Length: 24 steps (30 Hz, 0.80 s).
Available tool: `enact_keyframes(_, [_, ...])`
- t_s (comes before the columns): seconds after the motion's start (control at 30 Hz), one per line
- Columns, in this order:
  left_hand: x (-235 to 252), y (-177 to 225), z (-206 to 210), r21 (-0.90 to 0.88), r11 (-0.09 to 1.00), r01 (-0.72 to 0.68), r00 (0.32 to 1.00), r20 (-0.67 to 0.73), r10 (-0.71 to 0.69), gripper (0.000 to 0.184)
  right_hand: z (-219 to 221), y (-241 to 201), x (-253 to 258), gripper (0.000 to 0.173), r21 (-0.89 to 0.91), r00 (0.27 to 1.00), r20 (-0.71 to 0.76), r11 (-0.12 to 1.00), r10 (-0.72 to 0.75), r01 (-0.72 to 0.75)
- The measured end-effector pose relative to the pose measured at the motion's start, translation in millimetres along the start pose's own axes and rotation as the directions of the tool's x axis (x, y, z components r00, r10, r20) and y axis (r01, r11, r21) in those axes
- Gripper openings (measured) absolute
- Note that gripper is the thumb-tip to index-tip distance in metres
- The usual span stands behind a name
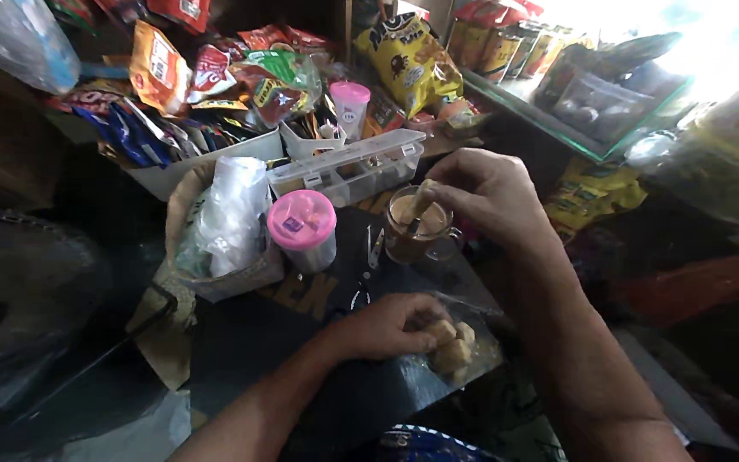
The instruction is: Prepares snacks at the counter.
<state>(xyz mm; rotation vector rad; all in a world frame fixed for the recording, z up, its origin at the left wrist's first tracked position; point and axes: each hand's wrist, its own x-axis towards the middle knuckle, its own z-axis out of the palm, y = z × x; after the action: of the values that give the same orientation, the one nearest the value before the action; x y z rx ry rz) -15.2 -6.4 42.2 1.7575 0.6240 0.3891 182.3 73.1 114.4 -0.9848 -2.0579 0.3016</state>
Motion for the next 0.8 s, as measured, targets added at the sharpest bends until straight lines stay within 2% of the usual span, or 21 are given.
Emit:
enact_keyframes(0.2, [0.8, -6.9, 0.1, -0.019, 0.997, -0.068, 0.998, -0.005, 0.068, 0.03, -2.4, -8.4, 18.7, 0.016, -0.19, 0.992, 0.118, 0.981, 0.049, -0.026])
enact_keyframes(0.37, [0.3, -2.8, -1.3, 0.005, 1.0, -0.018, 1.0, 0.018, 0.018, 0.031, -3.9, -3.1, 13.7, 0.016, -0.197, 0.988, 0.148, 0.98, 0.054, -0.024])
enact_keyframes(0.8, [0.7, -6.8, -1.8, 0.017, 0.997, -0.071, 0.997, 0.028, 0.07, 0.03, -1.2, 5.3, 12.1, 0.013, -0.291, 0.969, 0.243, 0.956, 0.039, 0.035])
